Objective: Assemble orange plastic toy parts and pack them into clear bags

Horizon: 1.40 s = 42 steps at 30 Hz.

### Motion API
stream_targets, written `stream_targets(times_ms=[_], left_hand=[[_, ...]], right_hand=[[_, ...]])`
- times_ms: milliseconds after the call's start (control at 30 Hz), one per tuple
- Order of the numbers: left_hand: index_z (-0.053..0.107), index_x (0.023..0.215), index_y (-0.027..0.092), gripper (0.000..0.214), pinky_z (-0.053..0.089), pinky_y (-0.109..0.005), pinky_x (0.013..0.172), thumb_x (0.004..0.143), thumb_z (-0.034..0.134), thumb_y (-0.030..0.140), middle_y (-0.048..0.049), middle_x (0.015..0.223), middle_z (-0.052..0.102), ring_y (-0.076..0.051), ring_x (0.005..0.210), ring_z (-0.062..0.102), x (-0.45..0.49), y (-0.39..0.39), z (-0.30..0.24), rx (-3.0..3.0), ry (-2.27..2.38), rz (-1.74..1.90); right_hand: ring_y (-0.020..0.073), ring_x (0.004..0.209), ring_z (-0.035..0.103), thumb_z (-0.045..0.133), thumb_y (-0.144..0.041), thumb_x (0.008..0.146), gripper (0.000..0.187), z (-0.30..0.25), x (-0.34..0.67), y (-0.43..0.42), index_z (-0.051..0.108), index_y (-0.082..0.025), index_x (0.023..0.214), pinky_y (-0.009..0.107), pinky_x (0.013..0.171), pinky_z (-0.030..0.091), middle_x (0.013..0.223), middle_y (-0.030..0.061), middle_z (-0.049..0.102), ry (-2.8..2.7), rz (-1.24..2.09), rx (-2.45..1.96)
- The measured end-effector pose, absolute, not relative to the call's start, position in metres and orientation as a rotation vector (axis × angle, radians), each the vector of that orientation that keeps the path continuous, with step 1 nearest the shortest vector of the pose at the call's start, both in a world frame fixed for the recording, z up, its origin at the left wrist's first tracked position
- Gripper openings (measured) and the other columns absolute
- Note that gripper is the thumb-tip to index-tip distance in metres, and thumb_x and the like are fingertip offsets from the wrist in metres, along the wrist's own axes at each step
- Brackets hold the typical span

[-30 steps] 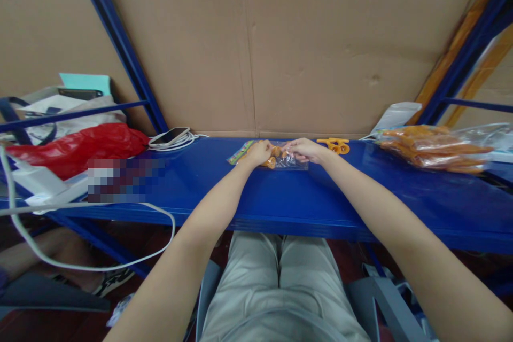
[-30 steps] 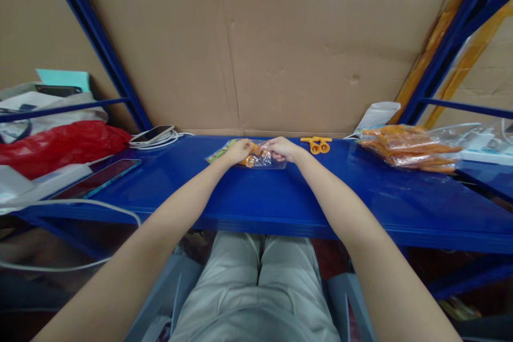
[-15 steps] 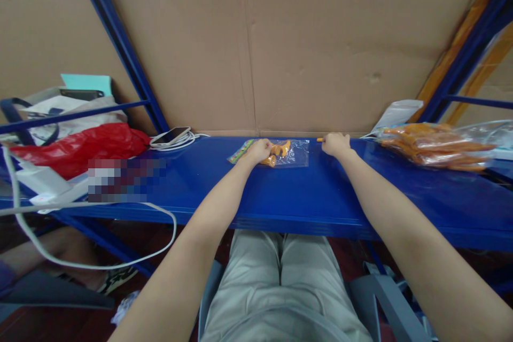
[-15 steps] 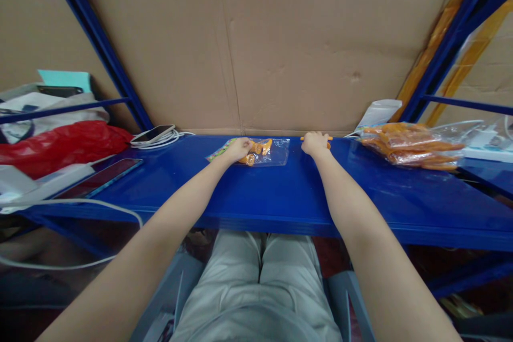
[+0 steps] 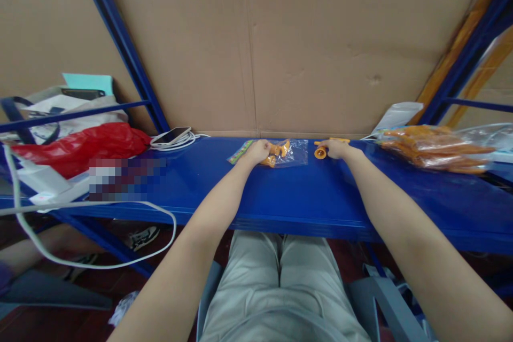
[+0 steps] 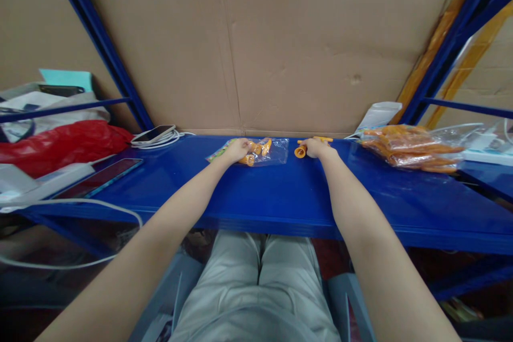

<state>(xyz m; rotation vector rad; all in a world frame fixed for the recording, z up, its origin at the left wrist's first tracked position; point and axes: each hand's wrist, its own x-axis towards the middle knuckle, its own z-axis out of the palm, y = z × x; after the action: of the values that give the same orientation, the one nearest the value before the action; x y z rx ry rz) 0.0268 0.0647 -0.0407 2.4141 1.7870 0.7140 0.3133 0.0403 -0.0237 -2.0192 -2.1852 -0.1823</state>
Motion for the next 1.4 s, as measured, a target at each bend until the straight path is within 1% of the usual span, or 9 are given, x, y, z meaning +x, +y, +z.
stream_targets(times_ms=[100,200,367,467,600,900,1100,1267,1400], left_hand=[[0.072,0.096,0.016,0.026,0.047,-0.023,0.082,0.092,0.048,0.023,-0.0092,0.105,0.074,-0.019,0.096,0.067,0.027,0.063,-0.041,2.406,1.790,0.747],[0.071,0.100,0.017,0.026,0.046,-0.022,0.086,0.092,0.047,0.024,-0.0088,0.111,0.073,-0.019,0.102,0.066,0.028,0.059,-0.040,2.403,1.828,0.766],[0.071,0.100,0.017,0.026,0.047,-0.023,0.085,0.092,0.047,0.023,-0.0092,0.109,0.073,-0.020,0.100,0.067,0.031,0.053,-0.038,2.371,1.856,0.794],[0.070,0.101,0.017,0.025,0.048,-0.025,0.085,0.092,0.047,0.022,-0.0100,0.109,0.073,-0.021,0.100,0.067,0.031,0.051,-0.037,2.351,1.867,0.801],[0.069,0.101,0.017,0.026,0.048,-0.026,0.083,0.093,0.046,0.023,-0.0101,0.109,0.073,-0.021,0.098,0.067,0.031,0.051,-0.037,2.364,1.891,0.769],[0.070,0.101,0.017,0.026,0.048,-0.026,0.084,0.092,0.047,0.022,-0.0100,0.107,0.073,-0.021,0.098,0.067,0.032,0.050,-0.038,2.370,1.899,0.776],[0.069,0.096,0.019,0.022,0.047,-0.027,0.085,0.089,0.048,0.018,-0.0078,0.106,0.074,-0.021,0.100,0.066,0.033,0.046,-0.031,2.256,1.881,0.894],[0.067,0.093,0.021,0.020,0.043,-0.041,0.094,0.089,0.048,0.020,-0.0093,0.113,0.071,-0.027,0.111,0.062,0.023,0.046,-0.025,1.930,2.093,1.089],[0.066,0.098,0.016,0.019,0.044,-0.050,0.092,0.086,0.052,0.020,-0.0191,0.123,0.066,-0.036,0.120,0.056,0.008,0.058,-0.030,1.731,2.091,1.085]], right_hand=[[0.0308,0.130,0.047,0.052,-0.006,0.079,0.043,-0.026,0.314,0.039,0.073,-0.026,0.111,0.060,0.107,0.032,0.131,0.0089,0.063,-2.213,-0.235,-2.054],[0.0304,0.131,0.044,0.052,-0.009,0.080,0.040,-0.019,0.311,0.036,0.072,-0.025,0.110,0.061,0.109,0.027,0.130,0.0104,0.062,-2.200,-0.311,-2.081],[0.0326,0.123,0.051,0.050,-0.009,0.079,0.039,0.014,0.296,0.023,0.069,-0.011,0.113,0.055,0.103,0.034,0.121,0.0206,0.064,-2.176,-0.431,-2.158],[0.0330,0.111,0.060,0.054,-0.009,0.078,0.034,0.030,0.278,0.011,0.070,-0.011,0.108,0.059,0.101,0.033,0.103,0.0196,0.069,-2.208,-0.389,-2.252],[0.0344,0.108,0.063,0.056,-0.004,0.077,0.031,0.036,0.250,-0.005,0.071,-0.011,0.104,0.063,0.103,0.029,0.100,0.0212,0.070,-2.250,-0.275,-2.297],[0.0294,0.106,0.064,0.061,-0.015,0.080,0.026,0.035,0.229,-0.018,0.074,-0.017,0.102,0.049,0.099,0.040,0.103,0.0130,0.073,-2.446,-0.144,-2.060],[0.0196,0.083,0.066,0.062,-0.026,0.077,0.022,0.026,0.233,-0.004,0.076,-0.016,0.092,0.027,0.075,0.047,0.088,0.0055,0.074,-2.494,0.103,-1.732],[0.0144,0.069,0.060,0.062,-0.023,0.073,0.016,0.011,0.236,0.010,0.074,-0.014,0.077,0.022,0.061,0.042,0.069,0.0009,0.068,-2.395,0.288,-1.516],[0.0115,0.061,0.055,0.065,-0.022,0.069,0.010,0.000,0.235,0.013,0.071,-0.014,0.067,0.020,0.057,0.040,0.062,-0.0017,0.062,-2.305,0.449,-1.409]])
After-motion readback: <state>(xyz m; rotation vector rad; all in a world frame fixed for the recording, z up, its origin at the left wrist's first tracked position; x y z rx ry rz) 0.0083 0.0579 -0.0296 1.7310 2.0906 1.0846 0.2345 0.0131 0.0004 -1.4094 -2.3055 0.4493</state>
